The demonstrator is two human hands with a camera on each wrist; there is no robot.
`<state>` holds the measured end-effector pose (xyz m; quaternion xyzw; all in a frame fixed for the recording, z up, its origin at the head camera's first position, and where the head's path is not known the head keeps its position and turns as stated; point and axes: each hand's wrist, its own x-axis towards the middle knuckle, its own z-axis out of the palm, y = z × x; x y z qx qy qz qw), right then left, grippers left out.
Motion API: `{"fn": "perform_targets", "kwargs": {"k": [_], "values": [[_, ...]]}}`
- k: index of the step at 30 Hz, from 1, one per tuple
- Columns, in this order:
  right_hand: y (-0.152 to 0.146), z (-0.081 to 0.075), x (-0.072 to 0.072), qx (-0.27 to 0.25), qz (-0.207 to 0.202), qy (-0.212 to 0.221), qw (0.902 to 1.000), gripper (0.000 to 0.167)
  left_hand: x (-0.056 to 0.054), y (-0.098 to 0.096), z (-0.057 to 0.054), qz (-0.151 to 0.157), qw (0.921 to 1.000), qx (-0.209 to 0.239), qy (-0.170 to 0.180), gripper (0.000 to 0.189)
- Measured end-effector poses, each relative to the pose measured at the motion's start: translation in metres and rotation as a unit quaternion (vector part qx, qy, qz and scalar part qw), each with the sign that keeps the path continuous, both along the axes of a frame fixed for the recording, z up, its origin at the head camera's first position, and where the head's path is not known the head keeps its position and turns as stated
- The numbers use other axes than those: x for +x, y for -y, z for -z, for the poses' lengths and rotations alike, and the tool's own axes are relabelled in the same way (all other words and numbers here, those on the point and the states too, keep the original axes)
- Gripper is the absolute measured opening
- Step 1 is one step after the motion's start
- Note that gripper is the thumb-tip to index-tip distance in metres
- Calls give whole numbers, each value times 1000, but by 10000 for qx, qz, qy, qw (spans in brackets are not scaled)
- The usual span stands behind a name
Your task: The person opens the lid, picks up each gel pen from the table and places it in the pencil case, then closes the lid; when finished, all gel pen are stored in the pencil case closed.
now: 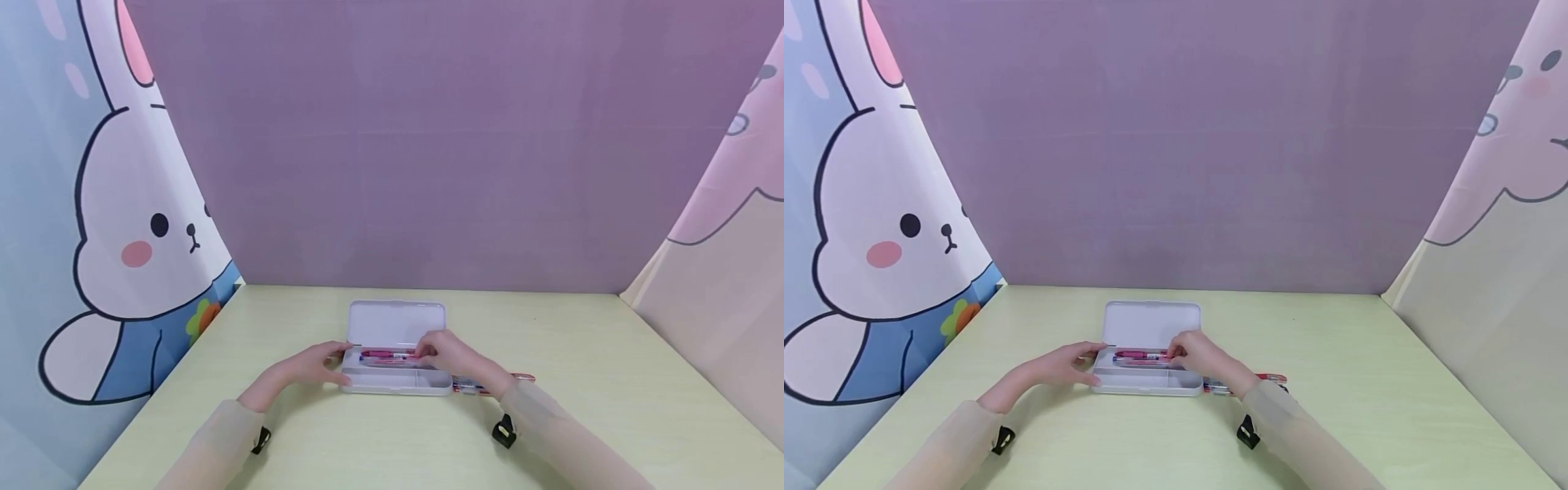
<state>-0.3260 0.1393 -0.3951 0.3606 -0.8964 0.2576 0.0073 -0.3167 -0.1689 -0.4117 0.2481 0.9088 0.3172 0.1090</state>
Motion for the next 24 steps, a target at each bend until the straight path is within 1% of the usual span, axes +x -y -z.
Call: {"fn": "perform_targets", "kwargs": {"k": [7, 12, 15, 22, 24], "values": [[0, -1, 1, 58, 64, 40, 10000, 6, -1, 0, 1, -26, 10000, -5, 12, 79], [0, 2, -2, 28, 132, 110, 9998, 2, -1, -1, 1, -35, 10000, 6, 19, 79], [-1, 3, -3, 27, 197, 149, 9997, 4, -1, -2, 1, -64, 10000, 2, 39, 80], [-2, 4, -4, 185, 261, -161, 9994, 6, 0, -2, 1, -195, 9997, -52, 106, 81], [-2, 4, -4, 181, 312, -144, 9992, 6, 0, -2, 1, -191, 9997, -36, 113, 81]]}}
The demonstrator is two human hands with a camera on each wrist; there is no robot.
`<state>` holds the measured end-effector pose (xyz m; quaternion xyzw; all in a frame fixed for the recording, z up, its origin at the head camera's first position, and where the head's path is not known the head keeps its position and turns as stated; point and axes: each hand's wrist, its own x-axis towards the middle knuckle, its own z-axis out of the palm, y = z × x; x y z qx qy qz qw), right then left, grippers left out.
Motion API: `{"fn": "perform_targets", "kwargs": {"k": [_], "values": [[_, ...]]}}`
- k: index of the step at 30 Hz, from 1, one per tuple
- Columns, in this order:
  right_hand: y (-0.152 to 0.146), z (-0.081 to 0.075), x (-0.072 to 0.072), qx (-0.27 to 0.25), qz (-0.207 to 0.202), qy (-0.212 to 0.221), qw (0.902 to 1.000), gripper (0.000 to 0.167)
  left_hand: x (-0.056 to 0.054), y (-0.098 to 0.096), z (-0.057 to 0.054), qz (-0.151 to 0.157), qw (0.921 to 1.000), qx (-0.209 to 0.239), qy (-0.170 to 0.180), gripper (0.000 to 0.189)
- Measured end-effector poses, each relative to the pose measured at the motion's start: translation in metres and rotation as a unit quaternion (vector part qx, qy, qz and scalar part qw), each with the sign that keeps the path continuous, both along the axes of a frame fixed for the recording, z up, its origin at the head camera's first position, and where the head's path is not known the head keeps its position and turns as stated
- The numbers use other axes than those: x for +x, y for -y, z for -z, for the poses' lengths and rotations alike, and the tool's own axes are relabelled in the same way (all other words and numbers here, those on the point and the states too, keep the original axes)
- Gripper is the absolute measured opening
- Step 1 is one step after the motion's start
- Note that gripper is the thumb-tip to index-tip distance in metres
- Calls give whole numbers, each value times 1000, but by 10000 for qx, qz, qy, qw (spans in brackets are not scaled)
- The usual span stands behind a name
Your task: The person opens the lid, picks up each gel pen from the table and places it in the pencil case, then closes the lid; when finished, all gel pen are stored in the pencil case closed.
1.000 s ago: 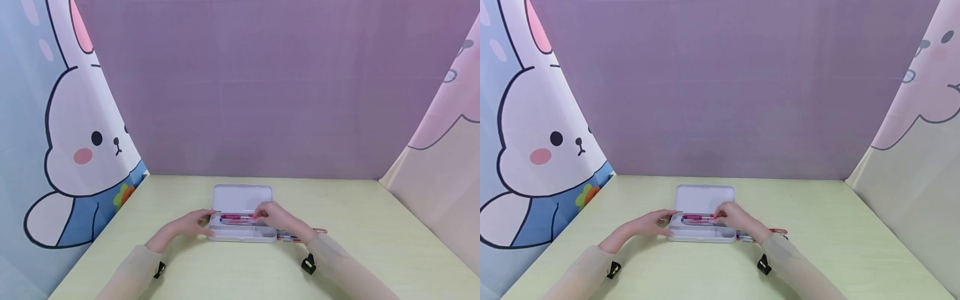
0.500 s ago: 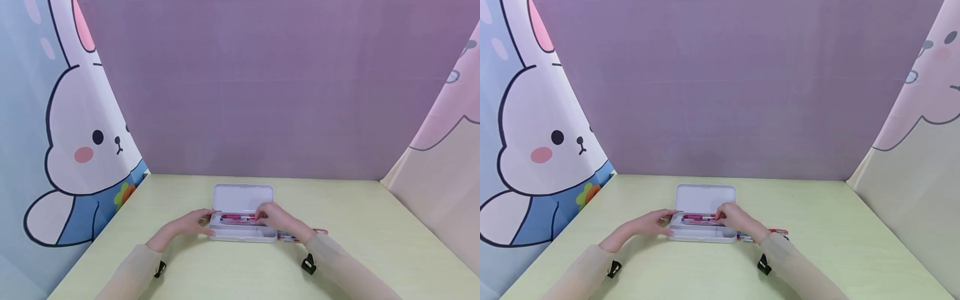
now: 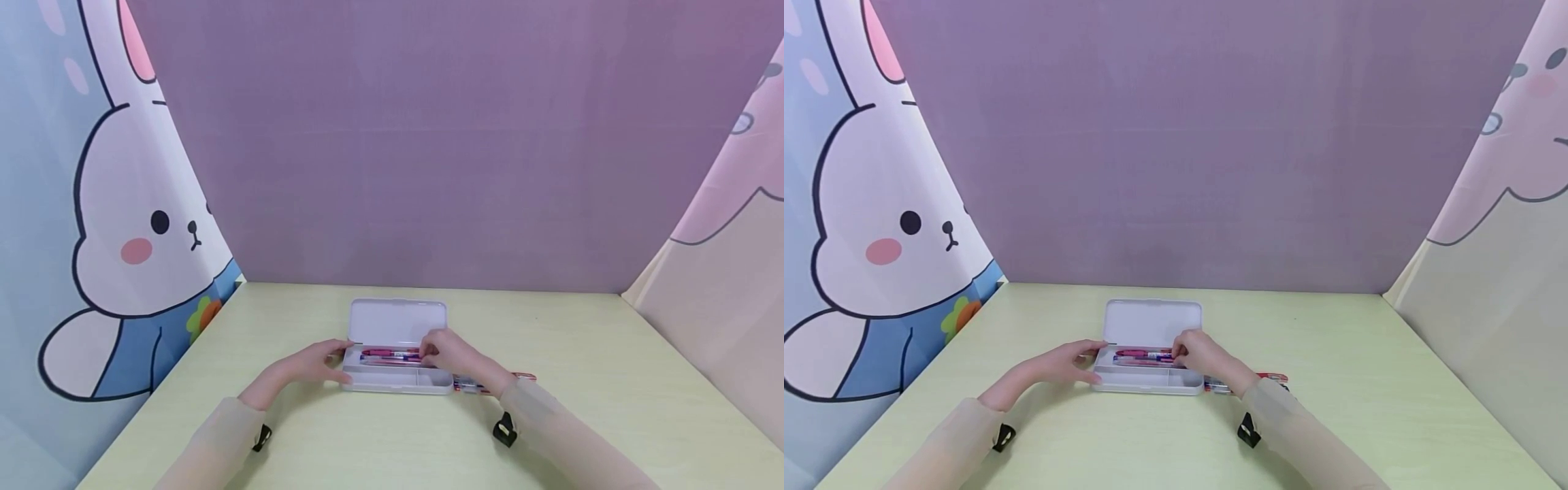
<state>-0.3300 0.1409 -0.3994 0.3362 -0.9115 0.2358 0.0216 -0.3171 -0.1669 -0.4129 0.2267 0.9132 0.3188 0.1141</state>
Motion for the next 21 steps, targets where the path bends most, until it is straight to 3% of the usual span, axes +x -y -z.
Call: {"fn": "perform_targets", "kwargs": {"k": [21], "values": [[-15, -6, 1, -355, 185, 233, 9989, 5, 3, 1, -2, -56, 10000, -65, 21, 81]]}}
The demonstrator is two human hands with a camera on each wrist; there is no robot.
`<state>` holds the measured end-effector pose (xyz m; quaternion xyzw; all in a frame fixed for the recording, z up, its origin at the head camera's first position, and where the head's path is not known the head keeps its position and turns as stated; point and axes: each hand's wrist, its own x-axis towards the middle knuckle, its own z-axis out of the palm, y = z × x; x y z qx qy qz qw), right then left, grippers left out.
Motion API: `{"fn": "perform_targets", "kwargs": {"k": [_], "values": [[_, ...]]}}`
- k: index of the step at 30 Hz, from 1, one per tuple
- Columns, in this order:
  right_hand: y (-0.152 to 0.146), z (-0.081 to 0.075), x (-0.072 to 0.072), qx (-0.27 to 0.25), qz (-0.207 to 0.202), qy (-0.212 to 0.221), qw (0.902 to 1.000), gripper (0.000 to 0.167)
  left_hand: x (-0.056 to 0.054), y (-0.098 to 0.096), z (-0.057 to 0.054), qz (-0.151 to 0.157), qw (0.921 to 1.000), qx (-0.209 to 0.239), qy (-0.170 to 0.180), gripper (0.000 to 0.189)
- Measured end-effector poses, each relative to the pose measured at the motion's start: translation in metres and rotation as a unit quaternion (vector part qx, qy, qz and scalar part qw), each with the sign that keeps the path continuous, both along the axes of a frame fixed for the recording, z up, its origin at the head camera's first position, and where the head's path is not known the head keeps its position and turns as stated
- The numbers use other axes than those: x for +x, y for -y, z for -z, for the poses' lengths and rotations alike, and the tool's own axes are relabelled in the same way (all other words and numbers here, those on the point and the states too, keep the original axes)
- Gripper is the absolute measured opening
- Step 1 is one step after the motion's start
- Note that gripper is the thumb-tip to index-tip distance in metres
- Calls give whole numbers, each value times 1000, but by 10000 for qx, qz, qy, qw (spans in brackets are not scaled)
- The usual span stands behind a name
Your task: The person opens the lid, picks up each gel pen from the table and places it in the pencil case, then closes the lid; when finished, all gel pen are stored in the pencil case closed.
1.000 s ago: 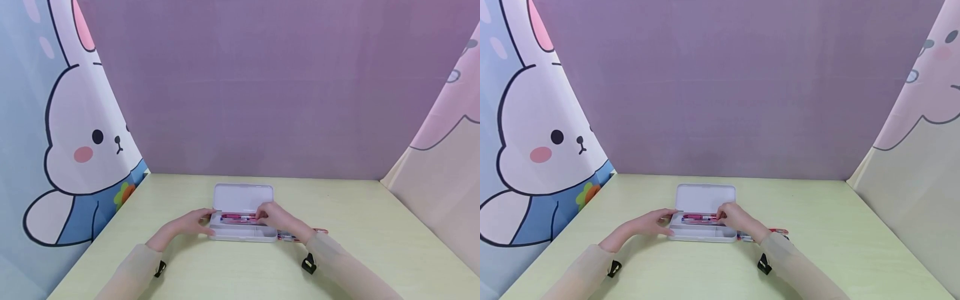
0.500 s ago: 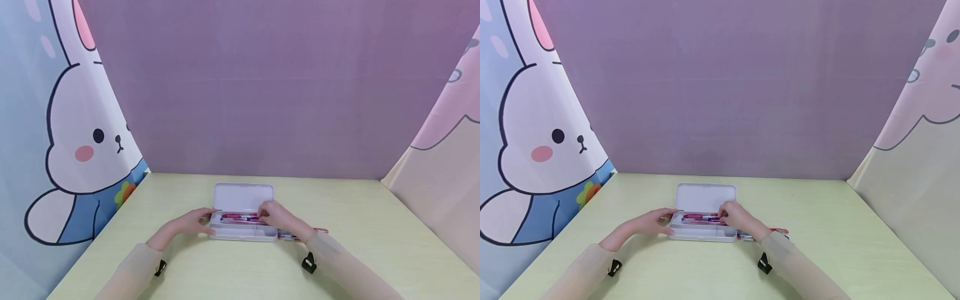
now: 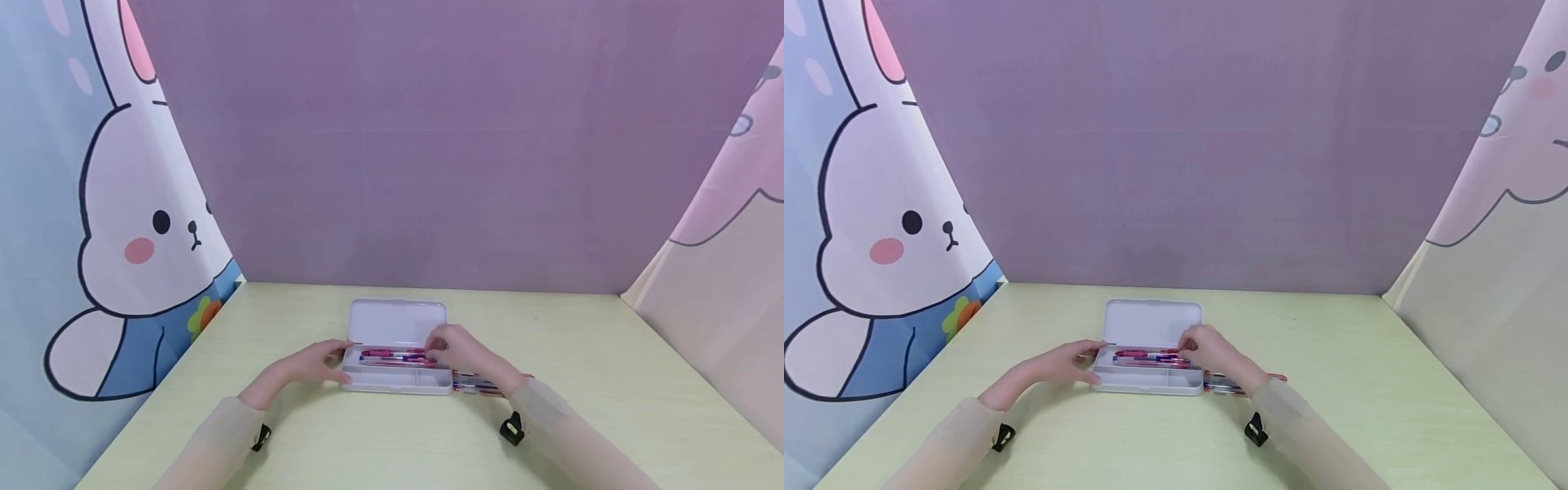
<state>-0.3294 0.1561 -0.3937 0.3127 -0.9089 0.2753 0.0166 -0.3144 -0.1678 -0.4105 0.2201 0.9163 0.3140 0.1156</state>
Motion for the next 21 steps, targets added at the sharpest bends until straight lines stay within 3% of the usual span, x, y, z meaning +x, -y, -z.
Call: {"fn": "perform_targets", "kwargs": {"k": [13, 21], "values": [[-29, -7, 5, -388, -255, -253, 9986, 21, -1, -1, 0, -35, 10000, 28, 25, 78], [-44, -7, 7, -502, -277, -391, 9976, 20, 0, 0, -1, -57, 10000, -10, 27, 79]]}}
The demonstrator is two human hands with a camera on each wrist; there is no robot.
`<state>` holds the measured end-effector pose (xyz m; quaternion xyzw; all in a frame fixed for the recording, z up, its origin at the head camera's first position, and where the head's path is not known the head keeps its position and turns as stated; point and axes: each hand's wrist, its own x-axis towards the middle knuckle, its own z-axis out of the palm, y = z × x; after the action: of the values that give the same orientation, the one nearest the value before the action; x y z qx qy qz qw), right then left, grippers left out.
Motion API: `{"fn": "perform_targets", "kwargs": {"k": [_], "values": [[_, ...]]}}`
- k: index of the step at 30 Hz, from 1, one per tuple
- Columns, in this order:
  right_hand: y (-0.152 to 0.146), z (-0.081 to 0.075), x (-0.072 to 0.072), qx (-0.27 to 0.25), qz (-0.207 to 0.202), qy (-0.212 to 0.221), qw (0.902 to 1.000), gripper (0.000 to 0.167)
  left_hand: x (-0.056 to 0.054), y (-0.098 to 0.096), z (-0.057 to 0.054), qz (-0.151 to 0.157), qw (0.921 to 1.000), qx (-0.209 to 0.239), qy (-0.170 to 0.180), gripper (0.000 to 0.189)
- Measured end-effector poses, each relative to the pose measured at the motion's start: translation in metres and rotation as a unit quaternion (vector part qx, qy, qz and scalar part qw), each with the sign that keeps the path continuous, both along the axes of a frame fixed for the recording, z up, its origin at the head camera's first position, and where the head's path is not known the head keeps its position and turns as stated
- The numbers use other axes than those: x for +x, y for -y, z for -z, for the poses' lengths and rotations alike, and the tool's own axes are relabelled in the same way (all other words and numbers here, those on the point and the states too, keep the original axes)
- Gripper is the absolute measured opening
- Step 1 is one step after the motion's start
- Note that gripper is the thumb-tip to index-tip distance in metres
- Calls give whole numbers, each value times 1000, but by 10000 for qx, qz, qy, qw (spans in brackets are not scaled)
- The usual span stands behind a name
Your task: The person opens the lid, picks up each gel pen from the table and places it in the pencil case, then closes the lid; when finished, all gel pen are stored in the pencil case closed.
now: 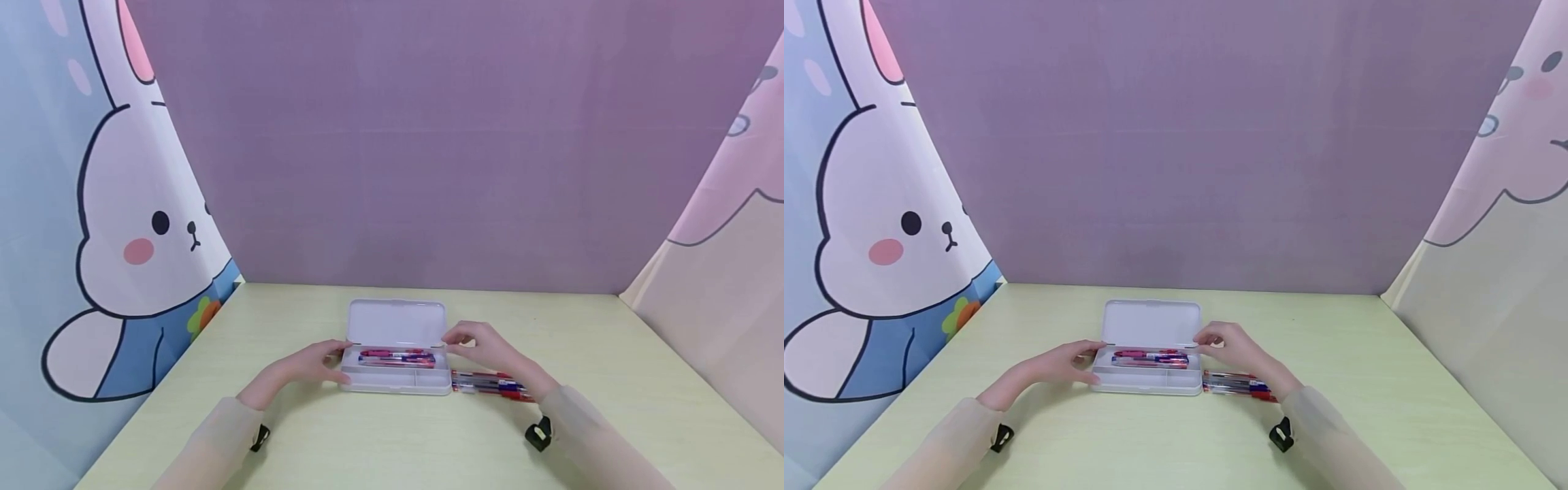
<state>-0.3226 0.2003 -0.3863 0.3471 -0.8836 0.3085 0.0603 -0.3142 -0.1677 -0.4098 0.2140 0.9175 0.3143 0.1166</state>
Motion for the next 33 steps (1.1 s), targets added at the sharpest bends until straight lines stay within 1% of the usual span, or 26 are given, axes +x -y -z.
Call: {"fn": "perform_targets", "kwargs": {"k": [4, 10, 17, 24, 33], "values": [[-9, -1, 2, -10, 51, -48, 10000, 20, 0, 1, 0, 60, 10000, 5, -6, 78], [-22, -2, 5, 58, 218, 54, 9997, 24, 0, 1, -1, 261, 9996, 41, -105, 73], [-35, -2, 10, 105, 382, 137, 9991, 22, 0, 2, 1, 264, 9996, 13, -84, 75], [-50, 0, 13, 154, 439, -69, 9989, 22, -1, 2, 2, 210, 9997, 59, -50, 75], [-69, 8, 15, 265, 490, -294, 9980, 21, -2, 1, 2, 216, 9997, 94, -35, 75]]}}
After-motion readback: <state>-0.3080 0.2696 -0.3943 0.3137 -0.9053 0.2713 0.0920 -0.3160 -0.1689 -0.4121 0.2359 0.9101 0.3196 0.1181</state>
